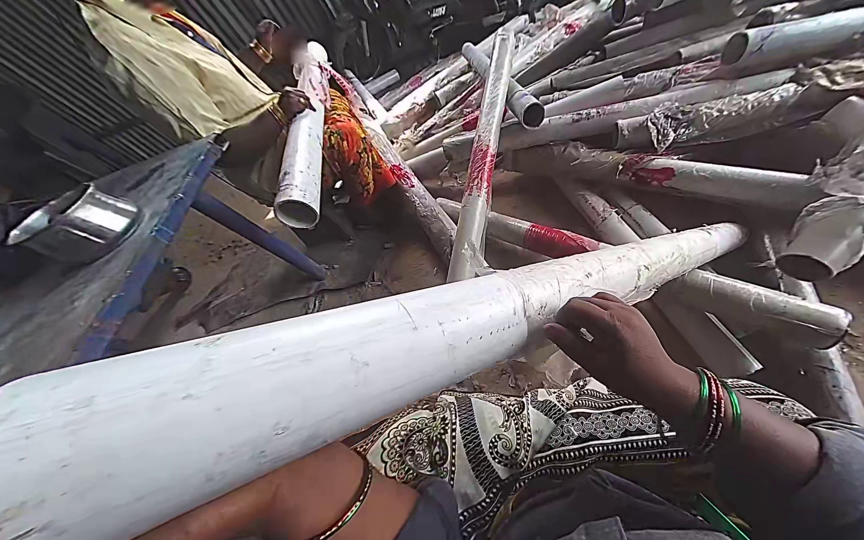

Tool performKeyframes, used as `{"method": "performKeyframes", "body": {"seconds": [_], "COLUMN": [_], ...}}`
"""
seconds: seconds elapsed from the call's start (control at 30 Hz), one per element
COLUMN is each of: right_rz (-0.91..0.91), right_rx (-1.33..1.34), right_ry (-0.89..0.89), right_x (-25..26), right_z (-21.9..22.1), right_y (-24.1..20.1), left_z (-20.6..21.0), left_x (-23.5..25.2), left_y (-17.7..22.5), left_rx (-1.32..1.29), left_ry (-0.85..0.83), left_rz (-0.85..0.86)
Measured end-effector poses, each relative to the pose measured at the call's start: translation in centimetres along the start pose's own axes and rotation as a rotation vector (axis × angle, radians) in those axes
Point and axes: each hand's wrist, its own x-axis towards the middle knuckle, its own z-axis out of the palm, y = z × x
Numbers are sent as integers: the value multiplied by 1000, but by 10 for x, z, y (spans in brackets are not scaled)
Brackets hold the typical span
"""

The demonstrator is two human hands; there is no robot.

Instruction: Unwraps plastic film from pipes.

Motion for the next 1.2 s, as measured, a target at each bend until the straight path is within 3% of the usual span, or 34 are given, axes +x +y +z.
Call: {"method": "performKeyframes", "body": {"seconds": [0.1, 0.23, 0.37, 0.5, 0.57, 0.67, 0.77, 0.87, 0.97, 1.2], "right_rz": [192, 564, 712, 454, 230, 15, 66, 211, 236, 83], "right_rx": [91, 210, 45, 179, 191, 206, 258, 333, 290, -249], "right_ry": [185, 491, 277, 66, 43, 57, 56, 63, 62, 3], "right_x": [-27, -73, -95, -73, -57, -42, -44, -51, -49, -19], "right_z": [-7, -62, -79, -42, -25, -11, -5, 0, 8, 20], "right_y": [12, 69, 57, 21, 2, -15, -16, -11, -14, -39], "left_z": [-3, 21, 7, 14, 24, 17, 17, 14, 11, 2], "left_x": [1, -5, 5, -2, -12, -16, -10, -5, 0, 1], "left_y": [1, 9, -6, 12, 25, 26, 24, 13, 4, 3], "left_rx": [-26, -50, -39, -24, -39, -50, -129, -152, -128, -193], "left_ry": [-37, 69, -5, 20, 81, 18, 47, 53, 85, 86], "left_rz": [-29, -90, -111, -94, -55, -28, -118, -120, -123, -70]}}
